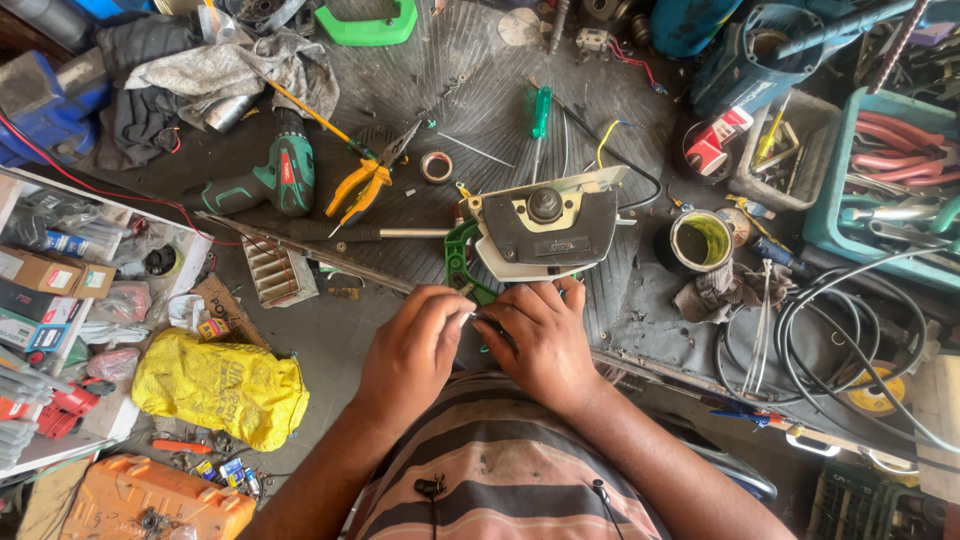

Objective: The person disassembles a green angle grinder on a cluttered workbench, unscrewing the handle housing with a screwdriver, separating the plastic casing halves, and manipulating internal wires and small components by hand and with pliers.

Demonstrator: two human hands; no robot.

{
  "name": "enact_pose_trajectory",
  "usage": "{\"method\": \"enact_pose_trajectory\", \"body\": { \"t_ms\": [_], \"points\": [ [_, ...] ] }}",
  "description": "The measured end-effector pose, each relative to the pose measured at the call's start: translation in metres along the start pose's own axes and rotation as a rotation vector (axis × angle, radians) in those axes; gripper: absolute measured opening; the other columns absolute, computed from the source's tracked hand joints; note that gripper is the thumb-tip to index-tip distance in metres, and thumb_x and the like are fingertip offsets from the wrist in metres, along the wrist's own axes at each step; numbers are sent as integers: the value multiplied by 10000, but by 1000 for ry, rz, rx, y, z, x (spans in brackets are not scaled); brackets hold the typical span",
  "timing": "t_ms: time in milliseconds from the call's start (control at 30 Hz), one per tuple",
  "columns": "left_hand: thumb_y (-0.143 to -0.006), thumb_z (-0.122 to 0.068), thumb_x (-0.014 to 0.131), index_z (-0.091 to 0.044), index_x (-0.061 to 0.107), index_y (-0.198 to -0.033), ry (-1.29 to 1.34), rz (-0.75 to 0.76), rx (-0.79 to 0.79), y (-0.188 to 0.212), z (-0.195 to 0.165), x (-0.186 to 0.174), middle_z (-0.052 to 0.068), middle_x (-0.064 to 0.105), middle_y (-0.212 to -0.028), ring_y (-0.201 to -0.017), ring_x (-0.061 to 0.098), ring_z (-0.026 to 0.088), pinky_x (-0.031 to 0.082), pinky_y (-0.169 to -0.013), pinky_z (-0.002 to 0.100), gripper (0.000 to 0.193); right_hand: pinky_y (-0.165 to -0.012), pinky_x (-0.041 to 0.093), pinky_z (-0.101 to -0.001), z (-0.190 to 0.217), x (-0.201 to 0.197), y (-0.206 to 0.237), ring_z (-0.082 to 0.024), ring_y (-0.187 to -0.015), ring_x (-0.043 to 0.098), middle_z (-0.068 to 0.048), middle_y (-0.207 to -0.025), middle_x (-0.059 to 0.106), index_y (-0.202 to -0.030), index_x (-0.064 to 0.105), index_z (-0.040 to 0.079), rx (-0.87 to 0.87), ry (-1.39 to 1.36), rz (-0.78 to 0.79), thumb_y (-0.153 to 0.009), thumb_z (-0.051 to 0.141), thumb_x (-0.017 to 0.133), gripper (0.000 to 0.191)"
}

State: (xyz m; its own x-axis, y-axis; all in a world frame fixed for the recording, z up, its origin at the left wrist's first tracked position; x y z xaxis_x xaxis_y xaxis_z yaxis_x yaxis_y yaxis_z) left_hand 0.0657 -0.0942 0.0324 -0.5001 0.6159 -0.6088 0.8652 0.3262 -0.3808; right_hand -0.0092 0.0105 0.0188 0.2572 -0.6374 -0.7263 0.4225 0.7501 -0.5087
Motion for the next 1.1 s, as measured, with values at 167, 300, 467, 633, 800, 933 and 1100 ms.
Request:
{"method": "enact_pose_trajectory", "body": {
  "t_ms": [167,300,467,633,800,933,1100],
  "points": [
    [-959,-34,671,-43,613,-1098,-45,9,1,-10,4,-1,125,669,-1062,-922,706,348,566,-731,416,151,-943,352,-447,0,2,1,-223,-986,611,-5,-979,657,-989,732,117,6,11,0,-844,200,796,179],
    [-929,-35,682,-35,614,-1083,-41,58,-19,-6,11,5,122,669,-1044,-906,704,353,562,-712,418,168,-944,349,-445,-2,2,1,-216,-981,612,5,-964,653,-971,729,132,33,17,-4,-856,207,793,151],
    [-929,-37,679,-34,616,-1072,-30,73,-90,9,17,5,122,671,-1027,-881,705,345,565,-692,410,156,-949,345,-443,-1,1,1,-214,-985,609,10,-959,655,-968,736,141,46,13,-20,-860,213,790,140],
    [-939,-34,672,-34,620,-1092,-34,27,-61,16,12,1,125,674,-1040,-911,701,355,559,-726,427,162,-947,337,-444,-2,3,1,-207,-984,609,21,-953,669,-958,756,141,46,-1,-7,-853,234,794,145],
    [-920,-45,680,-32,619,-1094,-60,16,-62,17,11,3,125,675,-1041,-907,703,355,560,-724,430,185,-939,334,-451,-2,6,0,-210,-978,607,18,-944,674,-954,768,143,55,12,24,-848,243,791,147],
    [-916,-38,686,-36,622,-1088,-85,19,-95,17,15,4,119,675,-1035,-909,704,349,556,-725,429,183,-945,336,-448,-1,5,0,-208,-987,609,21,-946,673,-950,764,146,58,-3,17,-864,241,786,130],
    [-886,-46,706,-34,627,-1099,-163,44,-41,15,10,3,107,672,-1048,-897,704,325,572,-731,410,227,-940,331,-455,0,5,0,-214,-992,605,15,-950,671,-956,765,136,62,3,24,-868,245,787,141]
  ]
}}
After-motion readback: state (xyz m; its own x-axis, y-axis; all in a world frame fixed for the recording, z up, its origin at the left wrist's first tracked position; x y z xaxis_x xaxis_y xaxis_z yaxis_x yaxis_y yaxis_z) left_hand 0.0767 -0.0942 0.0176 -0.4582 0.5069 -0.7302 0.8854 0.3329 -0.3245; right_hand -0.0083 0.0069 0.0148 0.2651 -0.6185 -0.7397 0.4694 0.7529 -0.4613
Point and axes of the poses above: each hand's wrist, its own y-axis away from the middle knuckle, its own x-axis out of the palm, z = x × y, the point moved 10 cm from there along -y, towards the middle knuckle
